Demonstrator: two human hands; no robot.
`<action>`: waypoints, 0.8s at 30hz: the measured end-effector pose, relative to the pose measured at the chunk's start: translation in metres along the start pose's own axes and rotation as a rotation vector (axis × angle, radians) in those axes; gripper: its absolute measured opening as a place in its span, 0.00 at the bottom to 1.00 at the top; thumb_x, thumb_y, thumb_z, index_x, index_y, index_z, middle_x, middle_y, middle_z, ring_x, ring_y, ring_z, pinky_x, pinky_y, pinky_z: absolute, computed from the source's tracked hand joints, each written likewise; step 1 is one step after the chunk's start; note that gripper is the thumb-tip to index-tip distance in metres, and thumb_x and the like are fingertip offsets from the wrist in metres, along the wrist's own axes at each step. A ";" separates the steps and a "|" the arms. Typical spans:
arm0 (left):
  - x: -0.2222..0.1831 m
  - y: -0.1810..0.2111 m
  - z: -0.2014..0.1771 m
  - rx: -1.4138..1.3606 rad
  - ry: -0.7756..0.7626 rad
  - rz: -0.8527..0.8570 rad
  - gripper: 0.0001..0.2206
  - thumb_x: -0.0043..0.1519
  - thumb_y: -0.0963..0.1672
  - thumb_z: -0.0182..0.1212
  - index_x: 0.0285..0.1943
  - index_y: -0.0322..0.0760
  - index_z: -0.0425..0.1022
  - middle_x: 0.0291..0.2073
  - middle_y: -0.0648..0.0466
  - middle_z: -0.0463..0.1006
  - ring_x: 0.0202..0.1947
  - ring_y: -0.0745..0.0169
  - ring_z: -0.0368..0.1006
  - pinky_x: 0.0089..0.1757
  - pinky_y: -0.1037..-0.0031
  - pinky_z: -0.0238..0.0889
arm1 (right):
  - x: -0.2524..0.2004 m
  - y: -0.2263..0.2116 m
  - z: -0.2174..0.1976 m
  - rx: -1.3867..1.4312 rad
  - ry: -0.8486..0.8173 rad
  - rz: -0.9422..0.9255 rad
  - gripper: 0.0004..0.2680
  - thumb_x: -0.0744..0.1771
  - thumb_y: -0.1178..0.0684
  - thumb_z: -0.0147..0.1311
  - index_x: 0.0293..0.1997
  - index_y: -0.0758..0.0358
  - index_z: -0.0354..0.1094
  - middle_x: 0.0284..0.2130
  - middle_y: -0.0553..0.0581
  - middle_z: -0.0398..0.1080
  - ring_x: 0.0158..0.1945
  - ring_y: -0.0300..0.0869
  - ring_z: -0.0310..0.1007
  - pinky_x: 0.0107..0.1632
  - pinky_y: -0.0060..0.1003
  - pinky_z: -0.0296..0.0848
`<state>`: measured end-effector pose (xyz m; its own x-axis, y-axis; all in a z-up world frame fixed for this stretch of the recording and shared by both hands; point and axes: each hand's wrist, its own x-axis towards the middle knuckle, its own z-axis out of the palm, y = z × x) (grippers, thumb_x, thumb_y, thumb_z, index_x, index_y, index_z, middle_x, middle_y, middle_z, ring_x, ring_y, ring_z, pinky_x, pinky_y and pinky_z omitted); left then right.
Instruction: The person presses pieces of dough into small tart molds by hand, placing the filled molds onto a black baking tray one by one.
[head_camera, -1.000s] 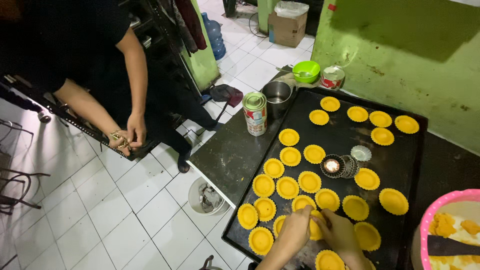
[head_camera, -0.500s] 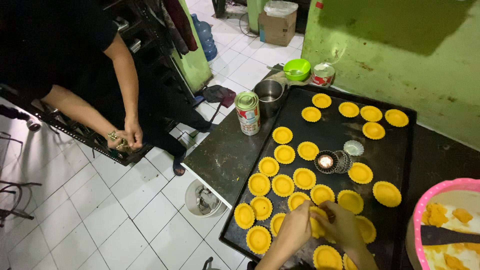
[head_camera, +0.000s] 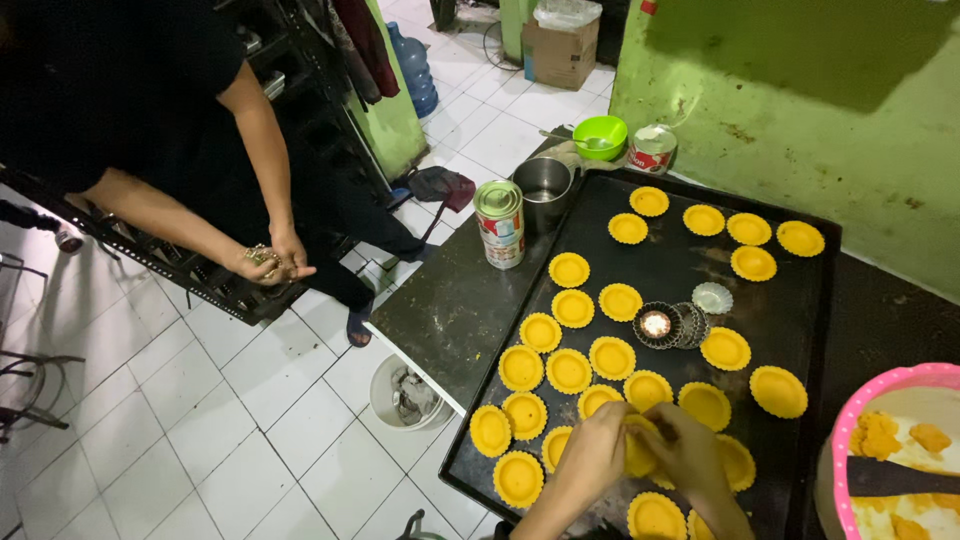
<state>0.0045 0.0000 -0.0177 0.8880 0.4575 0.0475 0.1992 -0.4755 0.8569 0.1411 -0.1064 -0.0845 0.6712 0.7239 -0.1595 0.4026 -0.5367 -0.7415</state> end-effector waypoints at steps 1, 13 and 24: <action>-0.001 0.007 -0.004 -0.002 0.002 -0.006 0.13 0.63 0.36 0.38 0.52 0.24 0.67 0.45 0.36 0.73 0.41 0.37 0.72 0.39 0.56 0.68 | -0.001 0.004 0.002 -0.001 -0.006 0.000 0.07 0.61 0.45 0.59 0.28 0.54 0.72 0.22 0.47 0.74 0.27 0.36 0.67 0.34 0.31 0.62; -0.001 0.004 0.007 0.043 0.055 -0.037 0.11 0.65 0.35 0.39 0.53 0.21 0.64 0.46 0.36 0.69 0.38 0.46 0.70 0.37 0.62 0.72 | 0.000 0.002 -0.003 0.031 0.021 0.017 0.07 0.60 0.47 0.63 0.30 0.56 0.73 0.25 0.48 0.76 0.29 0.35 0.70 0.34 0.30 0.63; -0.002 0.001 0.002 -0.040 0.040 0.027 0.17 0.62 0.37 0.42 0.61 0.31 0.61 0.50 0.40 0.68 0.47 0.39 0.68 0.42 0.57 0.64 | 0.004 0.010 0.000 -0.029 0.094 -0.177 0.10 0.60 0.41 0.57 0.27 0.54 0.69 0.21 0.48 0.71 0.24 0.37 0.66 0.31 0.34 0.61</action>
<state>0.0038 -0.0028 -0.0173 0.8753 0.4750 0.0910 0.1577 -0.4582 0.8748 0.1484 -0.1090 -0.0925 0.6429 0.7652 0.0340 0.5361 -0.4178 -0.7335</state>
